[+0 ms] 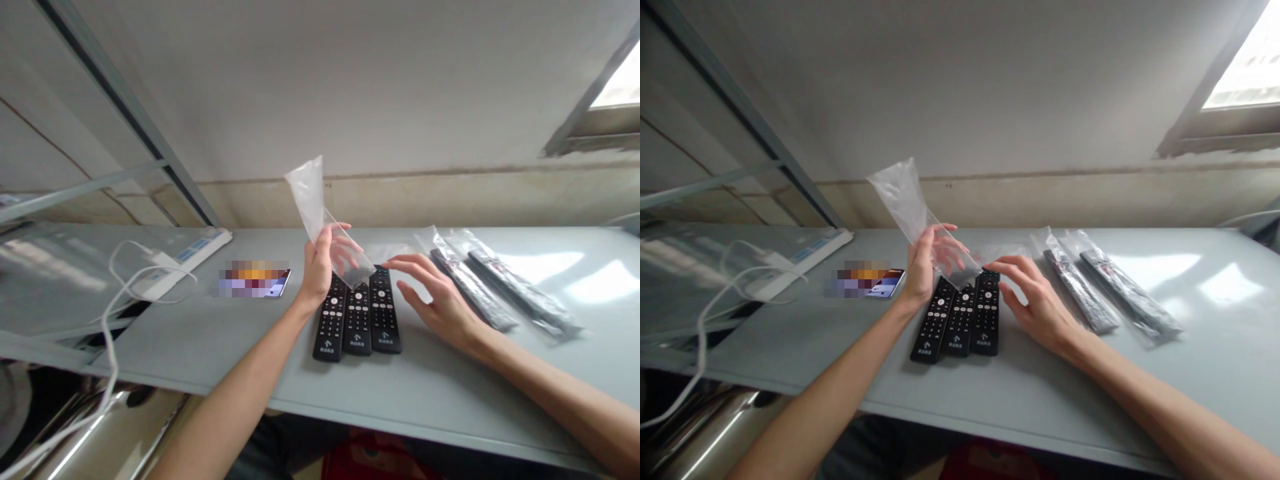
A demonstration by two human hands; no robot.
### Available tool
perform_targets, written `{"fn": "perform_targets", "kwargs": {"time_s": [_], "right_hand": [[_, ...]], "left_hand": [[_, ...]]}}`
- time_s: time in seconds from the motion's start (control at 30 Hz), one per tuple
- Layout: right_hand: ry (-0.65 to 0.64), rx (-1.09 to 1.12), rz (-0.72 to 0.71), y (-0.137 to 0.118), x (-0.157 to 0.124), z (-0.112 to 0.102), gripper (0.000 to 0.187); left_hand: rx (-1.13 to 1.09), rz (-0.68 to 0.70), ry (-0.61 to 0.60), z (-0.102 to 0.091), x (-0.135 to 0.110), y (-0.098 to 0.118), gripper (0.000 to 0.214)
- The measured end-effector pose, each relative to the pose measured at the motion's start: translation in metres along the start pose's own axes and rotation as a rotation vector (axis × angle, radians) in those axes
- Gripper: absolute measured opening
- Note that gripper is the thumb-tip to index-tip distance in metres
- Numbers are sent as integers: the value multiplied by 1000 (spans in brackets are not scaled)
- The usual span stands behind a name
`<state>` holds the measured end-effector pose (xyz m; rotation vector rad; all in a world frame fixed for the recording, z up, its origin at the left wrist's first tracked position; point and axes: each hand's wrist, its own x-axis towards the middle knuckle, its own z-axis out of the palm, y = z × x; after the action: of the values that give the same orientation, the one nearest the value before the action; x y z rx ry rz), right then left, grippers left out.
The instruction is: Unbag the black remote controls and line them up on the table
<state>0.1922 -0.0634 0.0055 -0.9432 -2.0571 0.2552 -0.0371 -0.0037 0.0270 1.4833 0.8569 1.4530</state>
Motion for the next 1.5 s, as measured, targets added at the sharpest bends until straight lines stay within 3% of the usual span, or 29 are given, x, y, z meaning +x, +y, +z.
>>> {"fn": "perform_targets", "kwargs": {"time_s": [0.07,0.17,0.33,0.53,0.6,0.7,0.8,0.87,0.97,1.07,1.2,1.33,1.5], "right_hand": [[-151,26,-22,-6,-2,1,43],[-199,35,3,-8,-5,4,54],[-84,17,7,-2,-5,8,62],[118,16,-111,-5,-1,1,33],[140,13,-113,-6,1,0,26],[111,28,-100,-5,2,0,23],[107,32,-64,-4,2,2,20],[136,22,-37,-4,3,1,22],[178,14,-17,-5,6,-1,27],[206,16,-3,-3,7,-2,30],[240,2,25,2,7,-4,31],[265,45,35,3,6,-5,29],[294,190,62,1,4,-2,27]], "left_hand": [[-69,-69,-54,0,1,-1,51],[-138,-92,-96,2,1,-2,50],[-180,-102,-153,5,-1,-1,48],[-233,-125,-192,10,-4,0,72],[-230,-115,-158,9,-4,-2,70],[-180,-63,21,3,-1,-10,59],[-4,42,227,-4,3,-19,63],[163,141,248,-8,4,-21,64],[434,329,99,-9,1,-14,56],[626,479,-163,-10,-2,-3,55],[785,584,-432,-13,-1,4,81],[908,616,-532,-15,4,0,95],[1053,644,-487,-17,6,-8,60]]}}
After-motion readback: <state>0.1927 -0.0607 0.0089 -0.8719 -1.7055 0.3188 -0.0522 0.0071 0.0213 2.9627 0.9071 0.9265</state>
